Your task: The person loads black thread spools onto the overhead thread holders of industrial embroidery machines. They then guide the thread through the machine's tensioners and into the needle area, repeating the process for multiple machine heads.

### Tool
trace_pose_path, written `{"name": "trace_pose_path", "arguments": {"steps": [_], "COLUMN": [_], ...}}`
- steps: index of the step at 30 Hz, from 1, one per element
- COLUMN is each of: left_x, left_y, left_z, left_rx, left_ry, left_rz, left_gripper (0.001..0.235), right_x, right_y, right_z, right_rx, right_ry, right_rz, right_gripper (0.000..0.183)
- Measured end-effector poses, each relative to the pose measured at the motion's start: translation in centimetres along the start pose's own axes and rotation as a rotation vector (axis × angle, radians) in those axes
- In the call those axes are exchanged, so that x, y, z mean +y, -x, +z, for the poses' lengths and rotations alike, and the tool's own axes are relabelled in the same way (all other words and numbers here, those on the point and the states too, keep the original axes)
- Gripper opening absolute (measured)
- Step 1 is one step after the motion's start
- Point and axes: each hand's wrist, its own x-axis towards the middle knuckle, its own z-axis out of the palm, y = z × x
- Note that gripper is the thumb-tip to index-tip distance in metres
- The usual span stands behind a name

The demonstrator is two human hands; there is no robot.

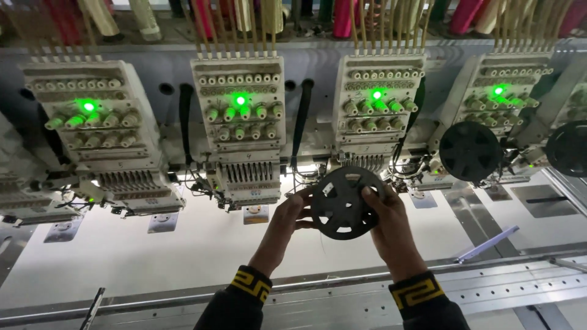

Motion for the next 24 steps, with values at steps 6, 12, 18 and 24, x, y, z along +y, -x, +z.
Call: {"name": "trace_pose_path", "arguments": {"steps": [6,12,18,24], "left_x": [-3.4,-6.4,-8.1,-6.5], "left_y": [-1.5,-1.4,-5.0,-6.8], "left_z": [-0.2,-2.1,-2.5,0.7], "left_rx": [0.09,0.46,0.612,0.733], "left_ry": [-0.127,-0.053,-0.18,-0.271], "left_rz": [0.004,0.034,0.198,0.388], "left_gripper": [0.025,0.018,0.017,0.018], "right_x": [1.7,3.1,1.5,2.8], "right_y": [-0.4,-0.2,-4.6,-9.5], "right_z": [0.2,-1.2,0.6,2.2], "right_rx": [-0.014,0.136,-0.05,-0.053], "right_ry": [0.247,0.905,1.287,1.749], "right_rz": [0.049,-0.343,-0.851,-0.993], "right_gripper": [0.029,0.039,0.04,0.024]}}
